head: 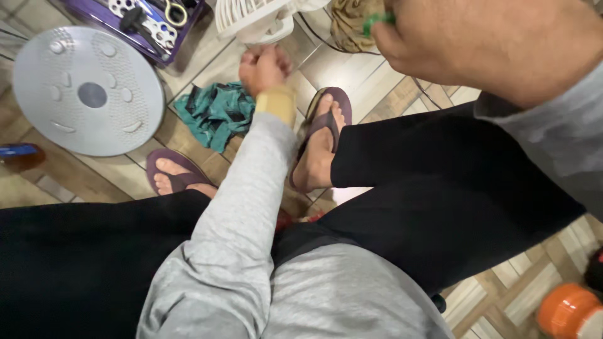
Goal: The person assembles a small white electric fan by attaching the fan blade to the motor shaft and securing it with a screwdriver. They then place the front grille over the blade and fasten it to the fan body.
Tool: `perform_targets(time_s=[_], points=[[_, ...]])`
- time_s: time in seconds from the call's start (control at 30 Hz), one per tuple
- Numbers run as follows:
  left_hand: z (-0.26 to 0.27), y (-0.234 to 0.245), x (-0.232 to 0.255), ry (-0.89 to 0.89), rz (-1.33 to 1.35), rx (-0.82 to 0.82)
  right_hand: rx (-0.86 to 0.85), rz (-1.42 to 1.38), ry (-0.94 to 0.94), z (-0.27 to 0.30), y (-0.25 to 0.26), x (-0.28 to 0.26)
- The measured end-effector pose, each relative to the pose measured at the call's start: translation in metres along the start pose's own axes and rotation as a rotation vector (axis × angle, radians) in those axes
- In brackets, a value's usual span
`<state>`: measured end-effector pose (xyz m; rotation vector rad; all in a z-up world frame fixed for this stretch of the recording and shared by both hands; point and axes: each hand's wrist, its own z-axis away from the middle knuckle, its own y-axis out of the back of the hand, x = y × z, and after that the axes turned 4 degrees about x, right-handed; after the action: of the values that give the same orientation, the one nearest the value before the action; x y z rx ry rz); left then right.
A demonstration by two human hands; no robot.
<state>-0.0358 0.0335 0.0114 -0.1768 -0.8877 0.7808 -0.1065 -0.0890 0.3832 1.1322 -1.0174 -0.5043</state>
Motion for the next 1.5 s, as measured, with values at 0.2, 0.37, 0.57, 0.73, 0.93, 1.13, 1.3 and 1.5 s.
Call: perform_targets(time_s=[0.2,0.37,0.57,0.73,0.93,1.13,1.3,1.5], points=[[0.067,0.035,0.095,-1.207,-0.961,-0.062,-0.637,-0.289,-0.230,-0.017,-0.110,-0.012],[0.084,0.011,0.146,-1.477,-0.984,-0.353,-0.565,-0.765,-0.254,-0.037,-0.242,-0.068],[0.055,-0.011,0.162,-1.247,-1.080,-0.432,-0.413,-0.708,-0.407,-0.021,-0.308,-0.098],[0.025,-0.032,0.182,-1.181,-0.939,-0.498,0.210,-0.508,-0.435,-0.016,-0.259,-0.076],[0.014,-0.044,0.194,-1.195,-0.976,-0.467,0.685,-0.598,-0.360,-0.038,-0.195,-0.060],[0.019,-0.041,0.199,-1.175,-0.934,-0.469,-0.366,-0.342,-0.627,-0.029,-0.247,-0.052],[0.024,-0.040,0.194,-1.094,-0.921,-0.483,-0.291,-0.414,-0.612,-0.013,-0.279,-0.076],[0.023,-0.038,0.193,-1.148,-0.915,-0.501,-0.154,-0.507,-0.691,-0.028,-0.259,-0.080]])
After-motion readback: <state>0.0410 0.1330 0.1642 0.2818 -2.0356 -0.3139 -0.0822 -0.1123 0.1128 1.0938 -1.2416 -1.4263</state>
